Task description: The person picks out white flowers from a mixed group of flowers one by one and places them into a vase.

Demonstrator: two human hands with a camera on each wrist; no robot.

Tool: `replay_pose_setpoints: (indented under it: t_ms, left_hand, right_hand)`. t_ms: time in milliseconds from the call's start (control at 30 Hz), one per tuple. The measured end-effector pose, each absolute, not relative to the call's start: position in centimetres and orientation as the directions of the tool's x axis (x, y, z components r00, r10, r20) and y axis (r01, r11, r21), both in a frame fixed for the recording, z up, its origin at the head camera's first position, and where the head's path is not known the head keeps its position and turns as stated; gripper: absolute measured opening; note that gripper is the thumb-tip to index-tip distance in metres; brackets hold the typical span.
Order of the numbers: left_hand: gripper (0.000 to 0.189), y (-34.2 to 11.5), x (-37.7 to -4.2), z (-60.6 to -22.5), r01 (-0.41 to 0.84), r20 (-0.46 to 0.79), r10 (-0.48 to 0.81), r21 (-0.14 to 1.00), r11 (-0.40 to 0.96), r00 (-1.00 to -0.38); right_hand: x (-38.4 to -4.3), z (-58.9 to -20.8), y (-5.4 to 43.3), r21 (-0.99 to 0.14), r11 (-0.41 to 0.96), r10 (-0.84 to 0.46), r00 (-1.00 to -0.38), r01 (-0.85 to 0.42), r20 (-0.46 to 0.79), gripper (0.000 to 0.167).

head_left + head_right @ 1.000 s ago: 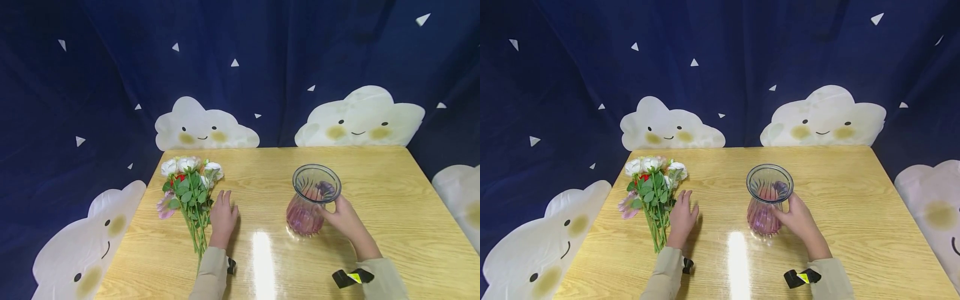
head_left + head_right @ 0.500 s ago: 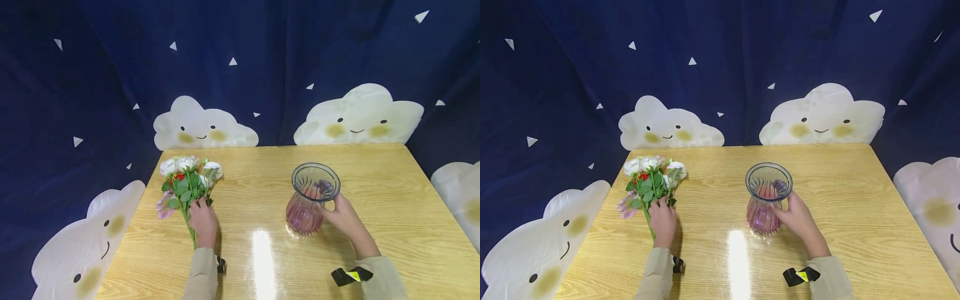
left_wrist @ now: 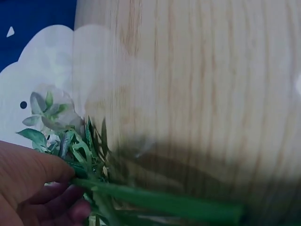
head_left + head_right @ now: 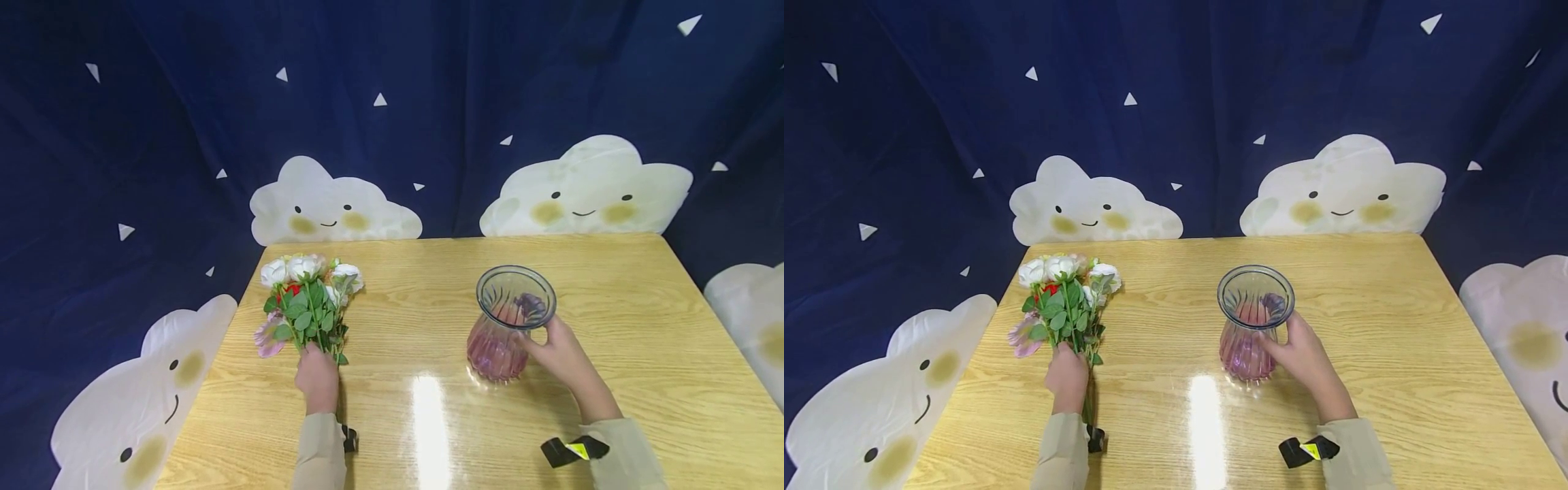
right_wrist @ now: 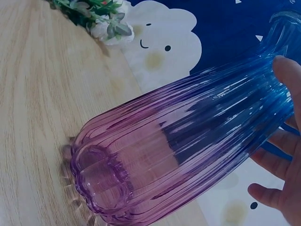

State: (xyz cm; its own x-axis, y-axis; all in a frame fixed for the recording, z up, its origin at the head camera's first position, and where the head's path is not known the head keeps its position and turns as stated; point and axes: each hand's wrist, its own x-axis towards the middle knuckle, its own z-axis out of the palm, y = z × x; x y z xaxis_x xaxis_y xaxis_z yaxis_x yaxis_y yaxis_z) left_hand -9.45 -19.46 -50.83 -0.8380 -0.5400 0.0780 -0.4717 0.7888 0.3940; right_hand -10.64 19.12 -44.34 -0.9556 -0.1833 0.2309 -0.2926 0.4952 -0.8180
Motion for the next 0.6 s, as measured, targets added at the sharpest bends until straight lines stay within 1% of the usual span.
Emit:
replay_pose_setpoints:
  t_ms: [233,333,600]
  left_hand:
    - [0.019,-19.5,-9.4,-50.4,-0.491,-0.023,-0.528,0.404,0.772,-0.849]
    - [0.019,-19.5,-9.5,-50.3,-0.463,-0.016,-0.501,0.406,0.788,-0.866]
    - [0.017,-18.7,-10.1,-49.1,-0.366,0.073,-0.420,0.373,0.853,-0.905]
  right_hand:
    - [-10.6,-44.4,19.1,-0.814,0.509,-0.177,-0.960,-0.280,0.219,0.063]
    - [-10.6,-44.4,19.1,-0.815,0.506,-0.180,-0.958,-0.284,0.222,0.063]
    - [-10.7,-44.4,19.3,-0.814,0.502,-0.189,-0.956,-0.292,0.226,0.064]
